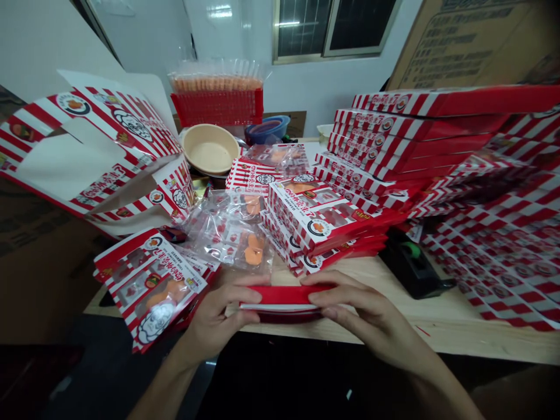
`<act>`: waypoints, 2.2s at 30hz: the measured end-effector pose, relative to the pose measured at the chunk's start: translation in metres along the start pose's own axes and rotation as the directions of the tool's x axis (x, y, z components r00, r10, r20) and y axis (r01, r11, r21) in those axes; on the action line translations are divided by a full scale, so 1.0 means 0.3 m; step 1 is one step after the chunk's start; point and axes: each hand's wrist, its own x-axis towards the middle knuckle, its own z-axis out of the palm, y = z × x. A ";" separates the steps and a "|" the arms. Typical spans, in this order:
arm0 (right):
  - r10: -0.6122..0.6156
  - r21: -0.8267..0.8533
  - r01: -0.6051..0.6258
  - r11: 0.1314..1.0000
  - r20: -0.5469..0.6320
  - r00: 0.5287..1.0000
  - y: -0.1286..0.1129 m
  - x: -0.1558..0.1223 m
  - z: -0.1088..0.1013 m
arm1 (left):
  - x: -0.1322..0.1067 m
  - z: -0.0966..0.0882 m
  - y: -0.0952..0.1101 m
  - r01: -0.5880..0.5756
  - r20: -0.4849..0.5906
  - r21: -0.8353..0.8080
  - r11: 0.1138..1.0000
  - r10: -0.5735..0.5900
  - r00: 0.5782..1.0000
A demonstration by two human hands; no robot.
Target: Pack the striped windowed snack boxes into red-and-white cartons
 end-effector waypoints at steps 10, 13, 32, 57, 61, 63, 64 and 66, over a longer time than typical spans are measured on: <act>-0.117 -0.154 0.104 0.983 -0.080 0.990 -0.022 -0.008 0.034 | 0.009 0.013 0.017 -0.151 0.002 0.352 0.924 0.160 0.987; 0.009 -0.053 -0.014 0.999 -0.087 0.996 -0.016 -0.030 0.025 | 0.030 0.044 0.026 -0.153 0.017 0.357 0.922 0.157 0.987; 0.805 0.512 -0.638 0.575 -0.492 0.330 0.410 -0.446 -0.471 | 0.023 0.092 0.005 -0.120 -0.121 0.405 0.906 0.184 0.975; 0.655 0.688 -0.136 0.713 -0.584 0.481 -0.171 -0.007 0.267 | 0.040 0.196 0.086 -0.083 -0.172 0.463 0.883 0.182 0.968; 0.704 0.719 -0.168 0.675 -0.559 0.438 -0.146 0.023 0.254 | 0.062 0.146 0.116 -0.171 0.060 0.511 0.842 0.163 0.985; 0.712 0.727 -0.169 0.665 -0.549 0.439 -0.138 0.019 0.251 | 0.086 0.121 0.136 -0.196 0.234 0.510 0.838 0.084 0.969; 0.719 0.735 -0.172 0.656 -0.539 0.438 -0.133 0.016 0.255 | 0.100 0.111 0.144 -0.198 0.296 0.514 0.835 0.044 0.954; 0.745 0.756 -0.193 0.625 -0.504 0.437 -0.112 0.008 0.272 | 0.126 0.099 0.153 -0.191 0.348 0.525 0.829 -0.004 0.937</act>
